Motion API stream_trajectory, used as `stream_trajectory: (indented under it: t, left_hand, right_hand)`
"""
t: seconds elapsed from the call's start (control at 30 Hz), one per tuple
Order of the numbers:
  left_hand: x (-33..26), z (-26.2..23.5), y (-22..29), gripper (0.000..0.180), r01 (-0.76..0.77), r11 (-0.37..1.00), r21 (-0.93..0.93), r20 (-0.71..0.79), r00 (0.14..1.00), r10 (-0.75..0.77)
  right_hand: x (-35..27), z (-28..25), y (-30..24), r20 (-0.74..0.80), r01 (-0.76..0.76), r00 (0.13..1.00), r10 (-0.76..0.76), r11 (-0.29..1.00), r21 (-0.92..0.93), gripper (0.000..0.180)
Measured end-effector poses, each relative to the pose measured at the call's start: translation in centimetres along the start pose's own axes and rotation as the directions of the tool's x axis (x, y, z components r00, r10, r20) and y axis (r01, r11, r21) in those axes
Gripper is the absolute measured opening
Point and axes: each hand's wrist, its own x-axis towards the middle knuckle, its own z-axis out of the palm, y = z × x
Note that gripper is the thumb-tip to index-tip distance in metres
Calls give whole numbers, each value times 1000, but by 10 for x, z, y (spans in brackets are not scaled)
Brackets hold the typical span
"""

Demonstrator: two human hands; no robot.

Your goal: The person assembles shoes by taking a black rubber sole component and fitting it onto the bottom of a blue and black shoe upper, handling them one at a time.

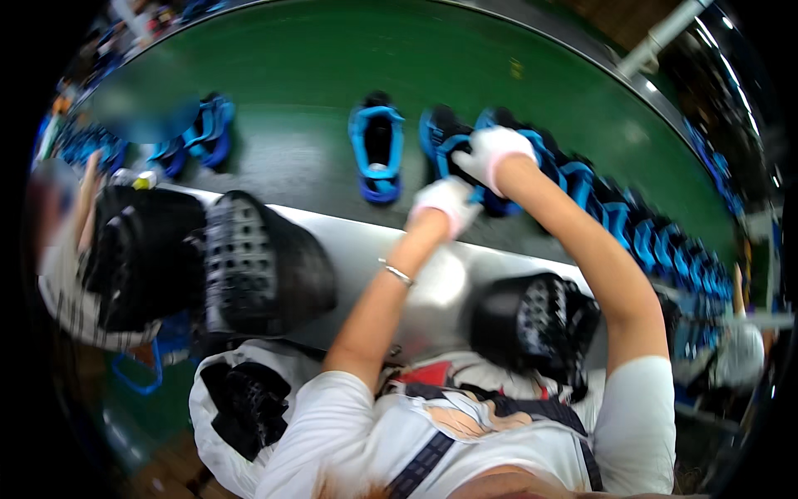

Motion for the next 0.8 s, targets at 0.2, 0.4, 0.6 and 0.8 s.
stream_trajectory:
  t: [0.2,0.4,0.6,0.8]
  left_hand:
    - [24,-1,7,41,12,993,120,191,981,-35]
    - [15,-15,13,31,175,969,172,322,920,-223]
    - [19,-18,15,31,283,954,104,277,912,-301]
    - [23,-11,13,31,238,954,183,294,913,-284]
  right_hand:
    - [28,28,-7,88,-118,990,111,989,87,38]
    - [44,41,-16,126,-99,988,89,992,78,36]
    - [76,69,-5,1,-103,995,103,994,31,29]
    - [59,57,-9,0,-4,1000,4,997,75,34]
